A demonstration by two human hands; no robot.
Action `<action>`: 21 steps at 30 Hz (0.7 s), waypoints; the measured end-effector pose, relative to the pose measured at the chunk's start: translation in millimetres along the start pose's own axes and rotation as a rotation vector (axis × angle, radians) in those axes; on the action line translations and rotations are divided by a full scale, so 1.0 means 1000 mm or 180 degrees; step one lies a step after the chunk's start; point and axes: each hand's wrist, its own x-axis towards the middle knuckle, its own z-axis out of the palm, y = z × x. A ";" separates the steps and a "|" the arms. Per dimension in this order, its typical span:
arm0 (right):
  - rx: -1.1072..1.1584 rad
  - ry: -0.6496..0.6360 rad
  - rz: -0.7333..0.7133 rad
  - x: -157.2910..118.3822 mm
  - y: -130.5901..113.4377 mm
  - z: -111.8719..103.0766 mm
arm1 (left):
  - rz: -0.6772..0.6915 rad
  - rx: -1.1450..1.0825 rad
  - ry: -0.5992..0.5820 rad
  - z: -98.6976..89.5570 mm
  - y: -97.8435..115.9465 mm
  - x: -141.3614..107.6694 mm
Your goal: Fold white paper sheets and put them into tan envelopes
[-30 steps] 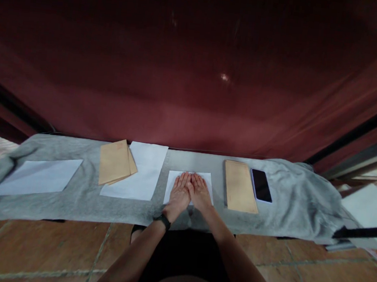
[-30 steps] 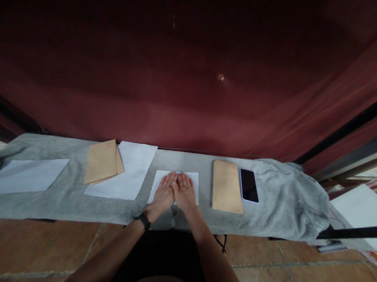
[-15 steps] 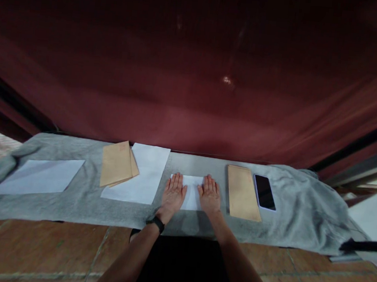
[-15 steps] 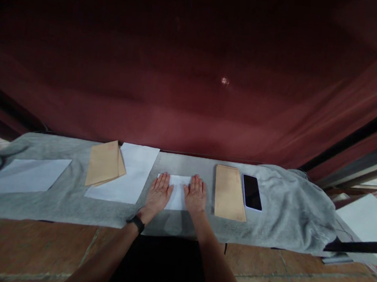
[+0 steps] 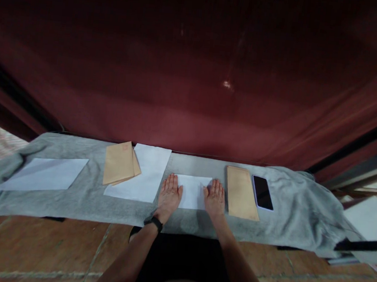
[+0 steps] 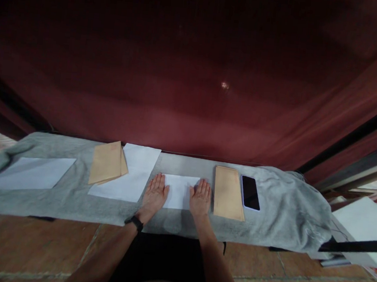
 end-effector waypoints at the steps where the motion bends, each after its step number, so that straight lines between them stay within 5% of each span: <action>1: -0.0082 -0.0029 -0.0084 -0.004 -0.004 -0.001 | 0.0014 0.0029 0.0008 0.000 0.000 0.000; 8: -0.0632 -0.0619 -0.0992 -0.042 -0.033 -0.003 | 0.0184 0.0122 0.0159 -0.007 -0.001 -0.003; 11: -0.0748 -0.0700 -0.0986 -0.047 -0.035 -0.007 | 0.0614 0.0078 0.0044 -0.012 0.004 -0.016; 16: -0.0948 -0.1050 -0.0935 -0.043 -0.033 -0.017 | 0.1775 -0.0066 -0.0658 -0.016 0.012 -0.046; 21: -0.0989 -0.0940 -0.0900 -0.046 -0.025 -0.020 | 0.1919 0.0020 -0.0729 -0.022 0.006 -0.058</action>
